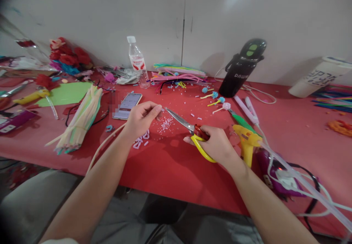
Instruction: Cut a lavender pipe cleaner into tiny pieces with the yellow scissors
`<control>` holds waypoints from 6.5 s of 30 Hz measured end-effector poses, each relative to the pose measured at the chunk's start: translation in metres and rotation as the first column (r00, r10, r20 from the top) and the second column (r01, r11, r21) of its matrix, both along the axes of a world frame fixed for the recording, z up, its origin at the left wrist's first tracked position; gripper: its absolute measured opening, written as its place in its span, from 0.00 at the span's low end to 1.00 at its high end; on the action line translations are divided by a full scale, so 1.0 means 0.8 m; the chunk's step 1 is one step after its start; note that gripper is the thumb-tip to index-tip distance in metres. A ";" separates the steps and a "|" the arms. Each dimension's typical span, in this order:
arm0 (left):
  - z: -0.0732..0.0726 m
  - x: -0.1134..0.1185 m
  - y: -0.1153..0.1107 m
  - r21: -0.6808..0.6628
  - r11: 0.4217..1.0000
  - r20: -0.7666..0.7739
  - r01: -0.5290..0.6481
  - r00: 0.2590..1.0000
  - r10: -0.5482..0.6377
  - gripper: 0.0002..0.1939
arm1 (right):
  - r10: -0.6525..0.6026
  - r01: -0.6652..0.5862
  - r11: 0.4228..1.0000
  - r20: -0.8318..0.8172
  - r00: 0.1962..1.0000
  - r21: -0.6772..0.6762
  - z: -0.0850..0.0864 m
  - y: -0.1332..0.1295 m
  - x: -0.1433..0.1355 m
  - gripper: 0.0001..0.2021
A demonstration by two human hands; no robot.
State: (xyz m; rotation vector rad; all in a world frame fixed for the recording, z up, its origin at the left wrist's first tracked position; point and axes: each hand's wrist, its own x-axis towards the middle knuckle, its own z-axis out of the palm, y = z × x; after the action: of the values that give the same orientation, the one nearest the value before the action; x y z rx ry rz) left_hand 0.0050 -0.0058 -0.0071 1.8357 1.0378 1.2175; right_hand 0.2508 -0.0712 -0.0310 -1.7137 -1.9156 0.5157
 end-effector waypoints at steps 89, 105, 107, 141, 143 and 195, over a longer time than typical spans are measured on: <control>0.009 -0.010 -0.001 -0.073 0.997 -0.097 -0.002 0.995 -0.005 0.17 | -0.036 0.035 0.996 0.019 0.999 0.081 -0.009 0.006 0.005 0.27; 0.034 -0.079 0.009 -0.046 0.989 -0.657 -0.139 0.750 0.075 0.20 | -0.163 0.167 0.982 -0.057 0.985 0.091 -0.001 0.013 0.012 0.24; 0.039 -0.057 0.006 0.038 0.997 -0.645 -0.073 0.760 0.081 0.23 | -0.201 0.212 0.971 -0.101 0.974 0.110 -0.001 0.018 0.016 0.23; 0.001 0.029 0.018 0.006 0.999 -0.313 0.045 0.949 -0.040 0.06 | -0.069 0.091 0.990 -0.193 0.979 0.109 0.007 0.015 0.013 0.24; 0.000 0.019 0.018 -0.008 1.000 -0.146 -0.007 0.989 0.006 0.07 | -0.050 0.069 0.990 -0.151 0.987 0.121 0.005 0.015 0.010 0.24; 0.005 0.013 -0.009 0.026 0.991 -0.044 -0.134 0.990 0.135 0.19 | 0.004 -0.004 0.994 0.007 1.000 0.107 -0.005 0.003 0.000 0.26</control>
State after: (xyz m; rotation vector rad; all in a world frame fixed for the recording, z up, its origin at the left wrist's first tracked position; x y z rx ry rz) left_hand 0.0158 -0.0133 -0.0034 1.8434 1.1948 1.2755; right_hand 0.2506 -0.0685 -0.0347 -1.6462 -1.9163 0.4017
